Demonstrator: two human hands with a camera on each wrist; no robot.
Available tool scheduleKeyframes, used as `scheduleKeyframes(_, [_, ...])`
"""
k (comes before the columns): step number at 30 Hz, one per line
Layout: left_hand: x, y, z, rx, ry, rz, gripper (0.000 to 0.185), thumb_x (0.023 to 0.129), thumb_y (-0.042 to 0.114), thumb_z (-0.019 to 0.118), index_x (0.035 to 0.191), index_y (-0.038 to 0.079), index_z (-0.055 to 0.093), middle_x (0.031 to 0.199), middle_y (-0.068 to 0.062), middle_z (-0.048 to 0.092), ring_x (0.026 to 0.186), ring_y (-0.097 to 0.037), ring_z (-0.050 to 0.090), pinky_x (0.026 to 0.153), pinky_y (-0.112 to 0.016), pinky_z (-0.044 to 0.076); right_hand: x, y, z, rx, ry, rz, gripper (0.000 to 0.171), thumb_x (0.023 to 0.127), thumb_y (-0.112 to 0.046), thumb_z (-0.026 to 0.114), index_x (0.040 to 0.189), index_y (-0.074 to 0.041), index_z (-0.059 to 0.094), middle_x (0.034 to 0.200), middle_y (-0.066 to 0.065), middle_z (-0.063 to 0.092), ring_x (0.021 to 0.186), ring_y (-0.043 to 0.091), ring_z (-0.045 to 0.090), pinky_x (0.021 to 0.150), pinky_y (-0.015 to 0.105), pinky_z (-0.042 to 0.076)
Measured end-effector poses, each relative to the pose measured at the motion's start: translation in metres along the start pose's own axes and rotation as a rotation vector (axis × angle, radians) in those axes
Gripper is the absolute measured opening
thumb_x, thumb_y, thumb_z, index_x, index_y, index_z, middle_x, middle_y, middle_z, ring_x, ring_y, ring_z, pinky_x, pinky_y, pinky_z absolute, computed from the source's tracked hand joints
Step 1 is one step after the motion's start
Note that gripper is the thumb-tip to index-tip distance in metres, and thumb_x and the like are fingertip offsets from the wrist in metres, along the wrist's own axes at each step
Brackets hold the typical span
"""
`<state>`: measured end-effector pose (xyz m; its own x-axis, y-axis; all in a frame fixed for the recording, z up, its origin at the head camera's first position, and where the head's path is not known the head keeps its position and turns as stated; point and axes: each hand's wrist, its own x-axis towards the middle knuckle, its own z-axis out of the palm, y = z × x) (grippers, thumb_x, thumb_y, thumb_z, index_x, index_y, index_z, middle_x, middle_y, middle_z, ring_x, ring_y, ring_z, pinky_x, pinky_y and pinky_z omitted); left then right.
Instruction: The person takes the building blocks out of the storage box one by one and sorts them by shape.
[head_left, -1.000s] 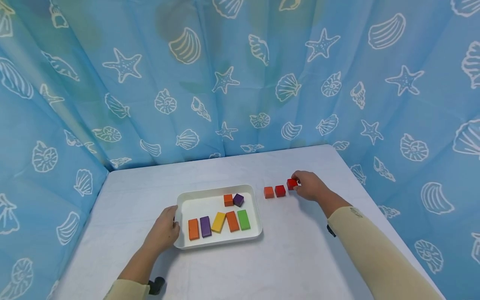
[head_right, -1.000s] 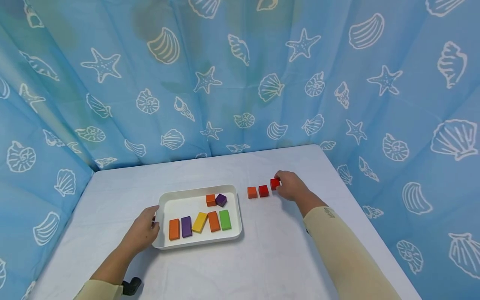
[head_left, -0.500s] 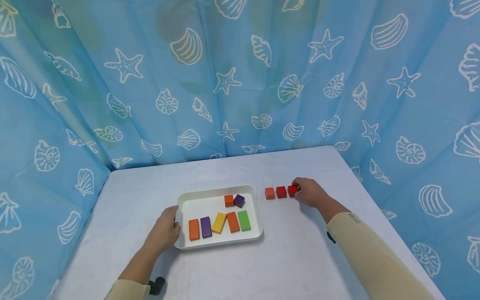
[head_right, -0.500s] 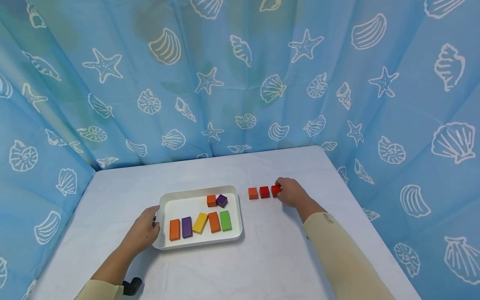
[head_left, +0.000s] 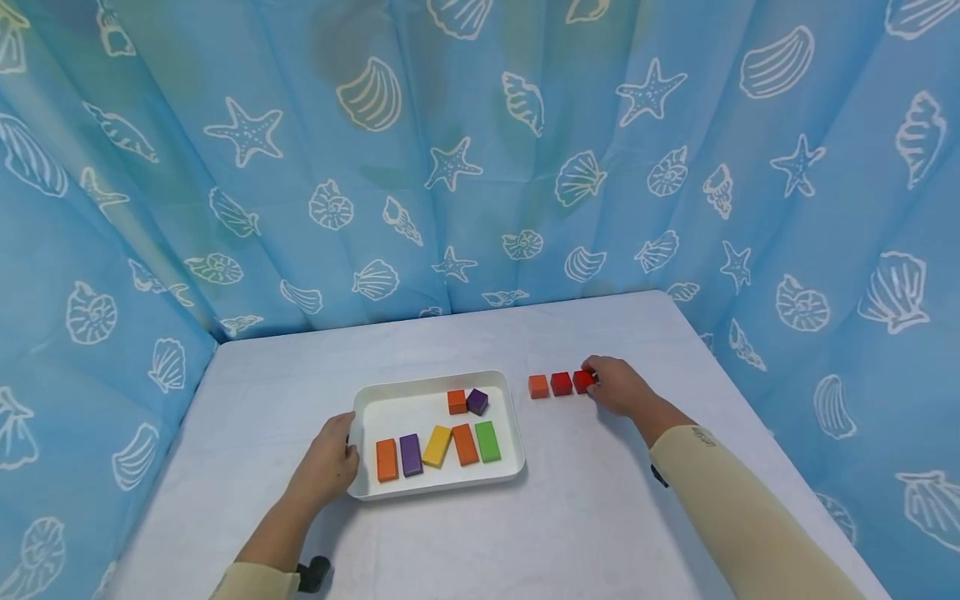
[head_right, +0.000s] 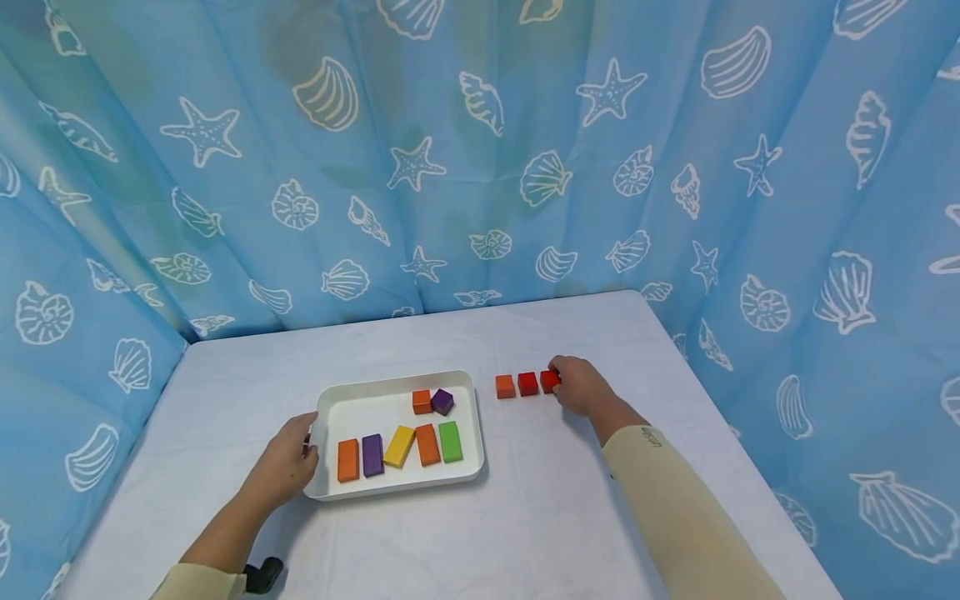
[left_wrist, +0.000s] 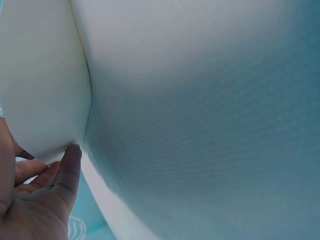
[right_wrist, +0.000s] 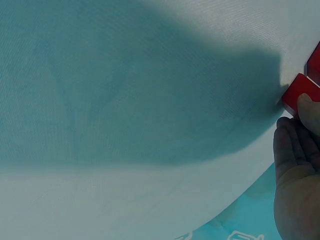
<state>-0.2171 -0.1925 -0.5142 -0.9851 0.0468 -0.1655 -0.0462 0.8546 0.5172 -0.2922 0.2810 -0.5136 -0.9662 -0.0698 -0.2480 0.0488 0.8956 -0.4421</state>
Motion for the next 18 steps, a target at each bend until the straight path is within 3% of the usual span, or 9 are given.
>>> scheduleKeyframes(4, [-0.001,0.000,-0.001,-0.004,-0.006,0.001,0.058,0.104,-0.001,0.054,0.158,-0.010,0.036,0.161,-0.029,0.039,0.148,-0.048,0.041,0.119,-0.061,0.037,0.001,-0.002,-0.002,-0.001,-0.010,0.019,0.062,0.094,-0.011,0.082,0.148,0.002,0.054,0.140,0.024,0.059,0.128,0.043,0.055,0.103,0.054,0.058])
scheduleKeyframes(11, [-0.001,0.001,-0.003,0.009,-0.008,0.003,0.058,0.104,-0.001,0.055,0.159,-0.009,0.036,0.162,-0.030,0.038,0.149,-0.049,0.039,0.119,-0.062,0.036,0.002,-0.005,-0.009,-0.015,0.015,0.029,0.081,0.082,-0.013,0.093,0.150,0.000,0.051,0.144,0.025,0.057,0.132,0.045,0.054,0.098,0.054,0.061])
scheduleKeyframes(18, [0.000,-0.002,0.000,0.012,-0.001,0.022,0.058,0.104,-0.001,0.054,0.158,-0.010,0.036,0.161,-0.031,0.038,0.149,-0.049,0.039,0.119,-0.062,0.037,0.005,-0.010,-0.013,-0.035,0.000,0.018,0.077,0.084,-0.014,0.091,0.150,-0.001,0.052,0.143,0.024,0.058,0.132,0.044,0.054,0.099,0.054,0.060])
